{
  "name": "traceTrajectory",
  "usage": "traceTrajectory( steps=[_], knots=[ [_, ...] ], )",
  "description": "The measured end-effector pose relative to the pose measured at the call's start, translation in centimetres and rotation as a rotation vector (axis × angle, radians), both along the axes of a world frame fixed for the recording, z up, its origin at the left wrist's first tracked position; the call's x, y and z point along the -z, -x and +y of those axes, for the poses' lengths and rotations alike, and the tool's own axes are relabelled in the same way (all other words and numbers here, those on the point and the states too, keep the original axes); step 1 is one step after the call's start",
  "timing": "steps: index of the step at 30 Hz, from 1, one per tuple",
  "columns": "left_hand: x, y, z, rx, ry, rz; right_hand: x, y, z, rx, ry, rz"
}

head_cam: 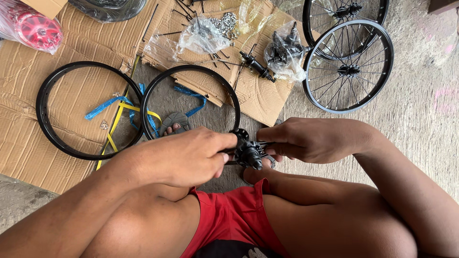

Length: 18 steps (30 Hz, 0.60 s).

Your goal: The person inserts spokes into a bicycle hub and threads them into a rim, using an Allen key to tighten the nipples. The person works on one wheel at a time, gradually adding spokes and securing them.

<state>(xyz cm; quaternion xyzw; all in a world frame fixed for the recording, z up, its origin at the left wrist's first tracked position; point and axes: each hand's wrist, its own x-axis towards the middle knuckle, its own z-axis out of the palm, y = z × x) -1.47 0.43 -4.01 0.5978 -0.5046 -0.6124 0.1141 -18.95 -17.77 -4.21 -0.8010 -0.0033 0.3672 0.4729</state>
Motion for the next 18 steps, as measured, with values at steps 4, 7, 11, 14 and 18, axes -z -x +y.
traceTrajectory(
  steps=[4, 7, 11, 14, 18],
  knots=[
    [1.6, 0.3, 0.3, -0.032, 0.156, -0.096, -0.3, -0.4, 0.5, 0.056, 0.107, 0.011],
    [2.4, 0.1, 0.6, -0.104, 0.171, -0.118, -1.0, -0.9, 0.8, 0.110, 0.186, 0.097],
    [2.4, 0.1, 0.7, -0.190, 0.313, -0.085, -1.9, -1.5, 0.9, 0.170, 0.223, 0.030],
    [1.8, 0.0, 0.4, -0.183, 0.151, -0.106, -2.4, -1.6, 0.8, 0.187, 0.198, -0.104],
    [0.9, -0.2, -0.1, -0.159, 0.121, -0.097, -2.9, -1.1, 0.5, 0.183, 0.229, -0.119]
  ],
)
